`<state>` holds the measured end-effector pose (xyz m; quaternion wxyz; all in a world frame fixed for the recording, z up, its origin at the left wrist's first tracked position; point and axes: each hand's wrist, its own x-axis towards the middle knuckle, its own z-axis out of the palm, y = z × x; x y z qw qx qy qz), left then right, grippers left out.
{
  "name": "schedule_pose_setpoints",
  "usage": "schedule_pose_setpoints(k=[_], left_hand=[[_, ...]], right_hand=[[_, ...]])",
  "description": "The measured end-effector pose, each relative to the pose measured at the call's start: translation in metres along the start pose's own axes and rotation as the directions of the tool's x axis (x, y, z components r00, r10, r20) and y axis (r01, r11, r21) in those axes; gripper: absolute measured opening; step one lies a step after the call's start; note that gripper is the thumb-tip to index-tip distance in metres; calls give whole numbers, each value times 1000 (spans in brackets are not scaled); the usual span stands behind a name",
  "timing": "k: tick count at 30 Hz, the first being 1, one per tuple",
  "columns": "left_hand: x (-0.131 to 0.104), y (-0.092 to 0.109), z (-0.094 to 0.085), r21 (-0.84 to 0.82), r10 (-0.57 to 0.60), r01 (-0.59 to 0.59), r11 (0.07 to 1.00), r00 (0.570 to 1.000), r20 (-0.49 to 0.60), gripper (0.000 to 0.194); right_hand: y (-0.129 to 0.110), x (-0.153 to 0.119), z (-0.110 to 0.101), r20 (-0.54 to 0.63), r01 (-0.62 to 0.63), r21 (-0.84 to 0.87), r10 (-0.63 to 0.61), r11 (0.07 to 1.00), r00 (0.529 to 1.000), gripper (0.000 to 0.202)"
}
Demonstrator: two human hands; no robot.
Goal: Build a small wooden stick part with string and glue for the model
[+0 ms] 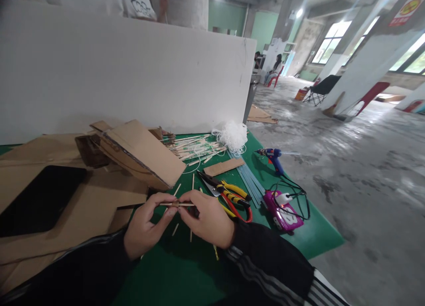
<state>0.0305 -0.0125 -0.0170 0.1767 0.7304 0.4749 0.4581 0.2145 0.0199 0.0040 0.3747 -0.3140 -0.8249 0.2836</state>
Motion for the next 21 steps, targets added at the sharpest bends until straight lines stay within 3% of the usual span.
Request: schedule_pose_setpoints(k=[12,21], left_hand=[[4,3,-3,3,92,-92,996,996,17,19],[3,5,-1,-18,89,-90,996,996,-12,14]], right_hand=[[1,-1,-1,9,25,-47,-25,999,1000,15],[-1,0,0,14,24,-60,-23,998,1000,18]])
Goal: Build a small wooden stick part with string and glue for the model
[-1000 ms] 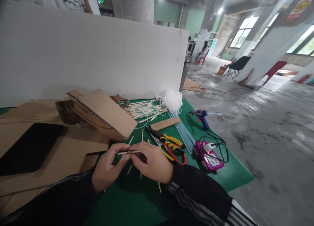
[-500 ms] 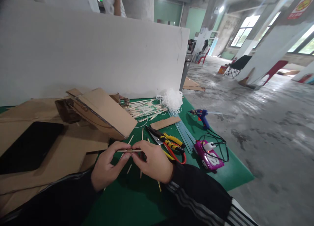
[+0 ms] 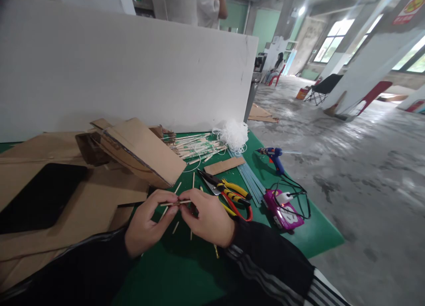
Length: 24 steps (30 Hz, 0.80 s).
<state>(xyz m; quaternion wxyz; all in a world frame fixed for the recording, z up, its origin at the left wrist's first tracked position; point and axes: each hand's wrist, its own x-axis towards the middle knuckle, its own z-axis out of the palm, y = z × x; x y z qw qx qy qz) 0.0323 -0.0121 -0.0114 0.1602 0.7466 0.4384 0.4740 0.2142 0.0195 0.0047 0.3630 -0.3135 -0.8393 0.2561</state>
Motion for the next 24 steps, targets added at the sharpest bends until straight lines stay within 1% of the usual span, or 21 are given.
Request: schedule_pose_setpoints(k=[3,8,14,24], left_hand=[[-1,-1,1,-4,-25,25,1000,1000,-5,14],[-5,-6,4,-45,-82,81,996,996,-20,22],[-4,-6,4,-27,-54,54,998,998,-18,21],[-6,-4,5,-87,-75,72,994,997,-33,27]], right_hand=[[-1,0,-1,2,-1,2,1,1000,1000,20],[-4,0,-4,23,-6,6,6,1000,1000,22],[-5,-1,-4,26,-25,1,25,1000,999,21],[-4,0,-4,20,-46,-41,47,998,999,16]])
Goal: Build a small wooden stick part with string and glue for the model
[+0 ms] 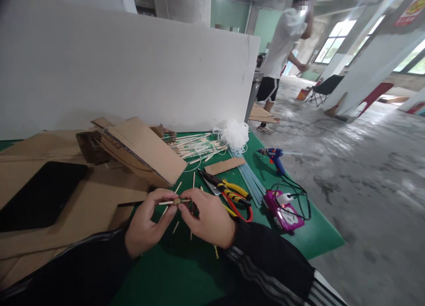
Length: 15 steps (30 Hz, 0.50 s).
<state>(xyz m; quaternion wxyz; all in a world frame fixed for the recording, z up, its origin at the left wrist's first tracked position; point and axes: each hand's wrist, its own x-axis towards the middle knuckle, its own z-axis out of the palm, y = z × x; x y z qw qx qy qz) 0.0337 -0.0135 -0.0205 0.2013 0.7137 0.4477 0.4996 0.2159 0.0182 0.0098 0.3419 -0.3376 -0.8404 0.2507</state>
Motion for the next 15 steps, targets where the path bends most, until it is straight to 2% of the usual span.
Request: schedule_pose_setpoints(k=[8,15], left_hand=[[2,3,2,-51,29,-31,998,999,-35,25],[-1,1,2,-47,-13,11,999,999,-42,29]], right_hand=[[-2,2,-2,93,39,-19,-38,999,995,12],[-1,3,-1,156,45,-54,-36,998,987,11]])
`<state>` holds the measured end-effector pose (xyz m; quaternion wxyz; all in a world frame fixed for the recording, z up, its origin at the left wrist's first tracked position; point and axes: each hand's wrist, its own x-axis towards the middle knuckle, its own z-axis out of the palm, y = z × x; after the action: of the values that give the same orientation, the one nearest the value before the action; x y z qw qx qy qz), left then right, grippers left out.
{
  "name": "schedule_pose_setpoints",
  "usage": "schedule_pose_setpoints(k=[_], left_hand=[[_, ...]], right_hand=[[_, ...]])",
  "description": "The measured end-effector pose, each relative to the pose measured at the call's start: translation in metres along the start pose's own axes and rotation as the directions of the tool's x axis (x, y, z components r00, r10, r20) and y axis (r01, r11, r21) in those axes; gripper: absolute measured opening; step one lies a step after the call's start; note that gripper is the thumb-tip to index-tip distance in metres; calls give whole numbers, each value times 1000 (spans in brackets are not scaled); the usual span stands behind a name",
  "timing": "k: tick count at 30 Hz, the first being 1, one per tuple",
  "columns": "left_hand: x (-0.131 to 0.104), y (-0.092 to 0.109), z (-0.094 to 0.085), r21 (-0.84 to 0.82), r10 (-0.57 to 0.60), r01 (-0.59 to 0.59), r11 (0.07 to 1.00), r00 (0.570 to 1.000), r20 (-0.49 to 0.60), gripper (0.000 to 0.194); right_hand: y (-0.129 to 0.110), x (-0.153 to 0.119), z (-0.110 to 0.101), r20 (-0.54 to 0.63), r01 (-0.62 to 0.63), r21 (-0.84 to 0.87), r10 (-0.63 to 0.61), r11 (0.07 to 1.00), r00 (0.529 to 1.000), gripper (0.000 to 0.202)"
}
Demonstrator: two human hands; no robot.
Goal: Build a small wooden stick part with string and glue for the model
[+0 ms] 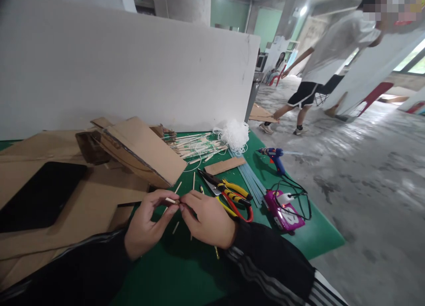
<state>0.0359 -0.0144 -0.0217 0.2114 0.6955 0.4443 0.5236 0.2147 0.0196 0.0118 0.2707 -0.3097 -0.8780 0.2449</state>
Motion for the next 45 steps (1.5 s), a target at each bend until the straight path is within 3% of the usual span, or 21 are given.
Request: schedule_pose_setpoints(k=[12,45], left_hand=[[3,5,-6,102,23,-33,994,995,101,29],[2,2,-4,61,-9,1,998,993,122,20]], right_hand=[[3,0,3,-1,7,-50,-7,999,1000,8],[1,0,6,-80,-35,-46,31,998,996,2]])
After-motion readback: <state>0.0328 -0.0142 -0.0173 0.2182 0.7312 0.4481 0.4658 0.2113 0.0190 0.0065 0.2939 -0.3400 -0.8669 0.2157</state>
